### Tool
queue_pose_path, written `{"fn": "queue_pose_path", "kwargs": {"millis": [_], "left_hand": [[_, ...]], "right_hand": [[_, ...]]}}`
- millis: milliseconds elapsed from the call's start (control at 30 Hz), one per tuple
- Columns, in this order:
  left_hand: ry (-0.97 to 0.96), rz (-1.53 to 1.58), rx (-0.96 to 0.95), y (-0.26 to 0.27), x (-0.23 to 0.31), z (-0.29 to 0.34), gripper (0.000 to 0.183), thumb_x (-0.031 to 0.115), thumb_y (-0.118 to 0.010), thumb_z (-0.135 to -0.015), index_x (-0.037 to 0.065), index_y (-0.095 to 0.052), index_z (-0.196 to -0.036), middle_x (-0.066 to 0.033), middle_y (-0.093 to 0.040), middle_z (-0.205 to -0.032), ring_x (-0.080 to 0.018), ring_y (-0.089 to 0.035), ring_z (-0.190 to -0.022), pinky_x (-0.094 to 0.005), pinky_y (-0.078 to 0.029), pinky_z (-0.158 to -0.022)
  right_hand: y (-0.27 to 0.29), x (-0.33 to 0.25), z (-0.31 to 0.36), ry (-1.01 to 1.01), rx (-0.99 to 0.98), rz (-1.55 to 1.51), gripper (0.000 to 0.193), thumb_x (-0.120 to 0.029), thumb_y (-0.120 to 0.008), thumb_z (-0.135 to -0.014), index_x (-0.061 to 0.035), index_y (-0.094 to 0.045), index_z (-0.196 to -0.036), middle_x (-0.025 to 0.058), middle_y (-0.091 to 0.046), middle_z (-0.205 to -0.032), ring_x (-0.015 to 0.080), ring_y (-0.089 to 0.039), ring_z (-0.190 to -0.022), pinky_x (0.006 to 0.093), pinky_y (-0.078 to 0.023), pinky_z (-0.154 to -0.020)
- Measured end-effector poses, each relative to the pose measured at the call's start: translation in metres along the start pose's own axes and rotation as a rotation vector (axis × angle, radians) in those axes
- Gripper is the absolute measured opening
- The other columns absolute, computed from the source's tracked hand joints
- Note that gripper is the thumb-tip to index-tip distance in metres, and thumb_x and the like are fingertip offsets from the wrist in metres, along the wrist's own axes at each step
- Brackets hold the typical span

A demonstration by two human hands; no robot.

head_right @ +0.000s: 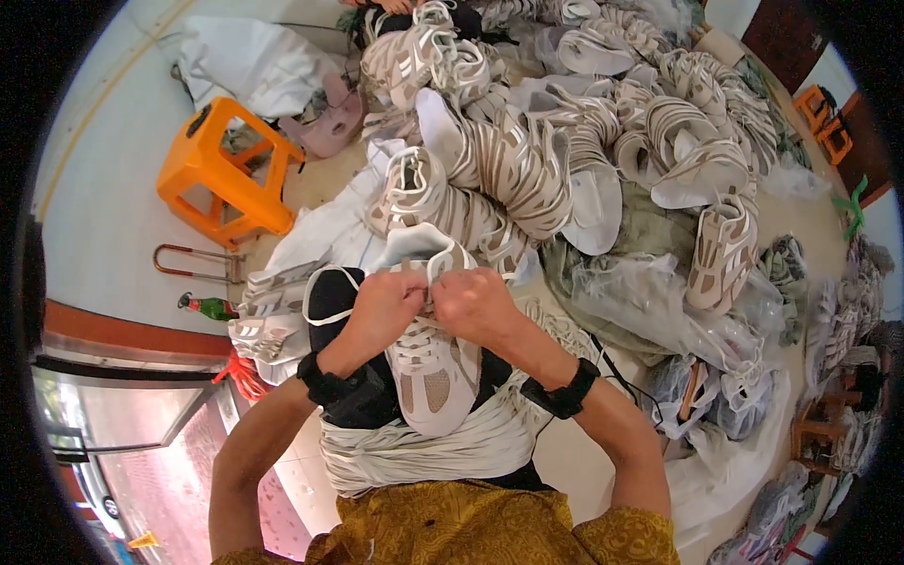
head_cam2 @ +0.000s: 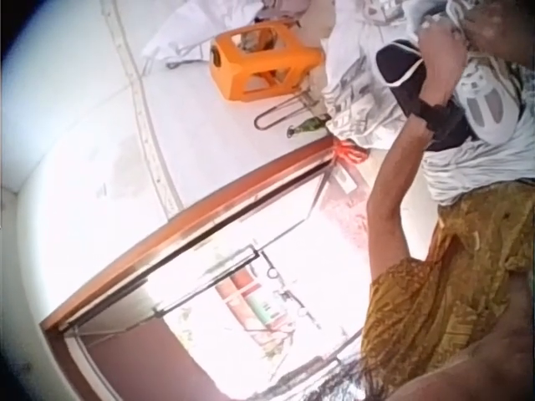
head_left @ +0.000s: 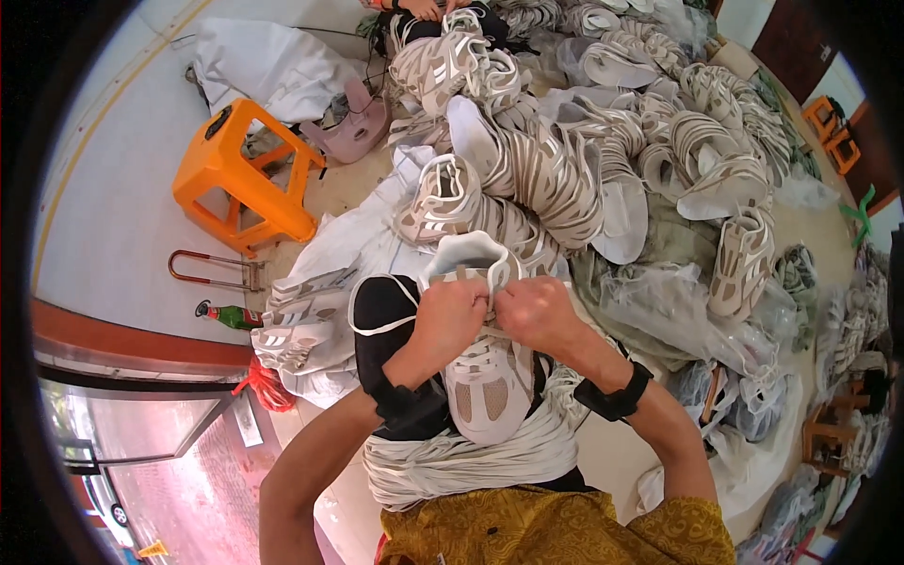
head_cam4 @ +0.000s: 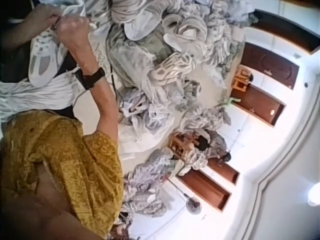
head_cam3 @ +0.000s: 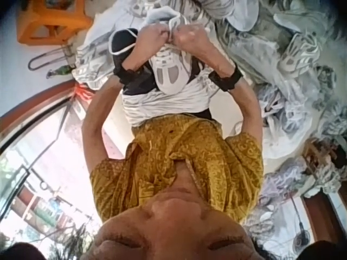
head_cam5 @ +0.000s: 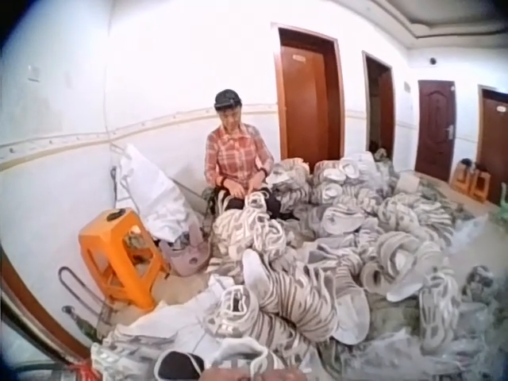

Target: The recorder is lacing up white and tan sneakers in a shoe manufacturing environment.

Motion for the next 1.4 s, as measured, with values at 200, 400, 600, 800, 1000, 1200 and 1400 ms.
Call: {"fn": "queue_pose_path", "kwargs": {"millis": [200, 400, 600, 800, 1000, 1200, 1400], "left_hand": [[0.032, 0.105, -0.244, 0.007, 0.002, -0.021, 0.016, 0.008, -0.049, -0.066, 0.003, -0.062, -0.074, -0.0178, -0.057, -0.062, -0.0321, -0.056, -0.056, -0.0383, -0.044, -0.053], [0.106, 0.065, -0.524, 0.005, -0.001, -0.029, 0.014, 0.009, -0.051, -0.064, 0.000, -0.060, -0.071, -0.0172, -0.056, -0.059, -0.0295, -0.056, -0.054, -0.0367, -0.043, -0.052], [-0.115, -0.147, -0.432, 0.016, 0.002, -0.018, 0.013, 0.010, -0.051, -0.066, -0.001, -0.058, -0.068, -0.0200, -0.056, -0.064, -0.0347, -0.056, -0.064, -0.0408, -0.043, -0.060], [-0.289, -0.207, -0.301, 0.019, -0.006, -0.005, 0.009, 0.010, -0.050, -0.070, 0.002, -0.054, -0.072, -0.0169, -0.056, -0.065, -0.0348, -0.055, -0.060, -0.0421, -0.045, -0.055], [-0.380, -0.266, -0.115, 0.045, -0.018, -0.008, 0.008, 0.009, -0.051, -0.074, 0.001, -0.053, -0.076, -0.0127, -0.055, -0.063, -0.0247, -0.053, -0.051, -0.0331, -0.042, -0.047], [0.349, 0.611, -0.190, 0.126, 0.021, 0.052, 0.008, 0.006, -0.049, -0.077, 0.001, -0.055, -0.078, 0.0016, -0.045, -0.056, -0.0040, -0.040, -0.042, -0.0177, -0.029, -0.037], [0.249, 1.029, 0.088, 0.174, 0.061, 0.071, 0.007, 0.006, -0.052, -0.076, 0.001, -0.054, -0.080, -0.0008, -0.048, -0.058, -0.0054, -0.038, -0.037, -0.0178, -0.027, -0.033]], "right_hand": [[0.003, 0.021, 0.015, 0.028, -0.102, -0.237, 0.005, -0.010, -0.060, -0.064, -0.0078, -0.057, -0.067, 0.0061, -0.054, -0.065, 0.0192, -0.054, -0.055, 0.0302, -0.044, -0.050], [-0.013, 0.025, 0.019, -0.529, -0.265, -0.622, 0.019, -0.009, -0.065, -0.063, -0.0022, -0.059, -0.080, 0.0046, -0.056, -0.068, 0.0179, -0.052, -0.055, 0.0266, -0.042, -0.053], [0.008, 0.022, -0.009, -0.501, -0.129, -0.739, 0.035, -0.012, -0.064, -0.060, -0.0082, -0.059, -0.094, 0.0085, -0.057, -0.065, 0.0210, -0.056, -0.059, 0.0307, -0.043, -0.055], [0.005, 0.024, -0.012, -0.659, -0.309, -0.869, 0.025, -0.014, -0.065, -0.060, -0.0044, -0.058, -0.083, 0.0080, -0.057, -0.064, 0.0173, -0.055, -0.056, 0.0282, -0.042, -0.054], [0.013, 0.033, -0.008, -0.714, -0.356, -0.835, 0.017, -0.011, -0.066, -0.060, -0.0040, -0.058, -0.074, 0.0041, -0.054, -0.056, 0.0112, -0.052, -0.052, 0.0252, -0.040, -0.051], [-0.011, 0.037, -0.009, -0.803, -0.348, -0.990, 0.014, -0.006, -0.065, -0.062, -0.0015, -0.057, -0.074, -0.0001, -0.052, -0.054, 0.0048, -0.048, -0.053, 0.0209, -0.038, -0.049], [0.017, 0.024, -0.020, -0.632, -0.193, -0.755, 0.016, -0.006, -0.065, -0.063, -0.0025, -0.060, -0.078, 0.0022, -0.055, -0.059, 0.0078, -0.051, -0.053, 0.0222, -0.040, -0.049]]}}
Point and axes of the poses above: each hand's wrist, its own z-axis away from the middle knuckle, its own y-axis out of the back of the hand, x = y × z, the point moved 2 cm from there along -z, towards the middle knuckle
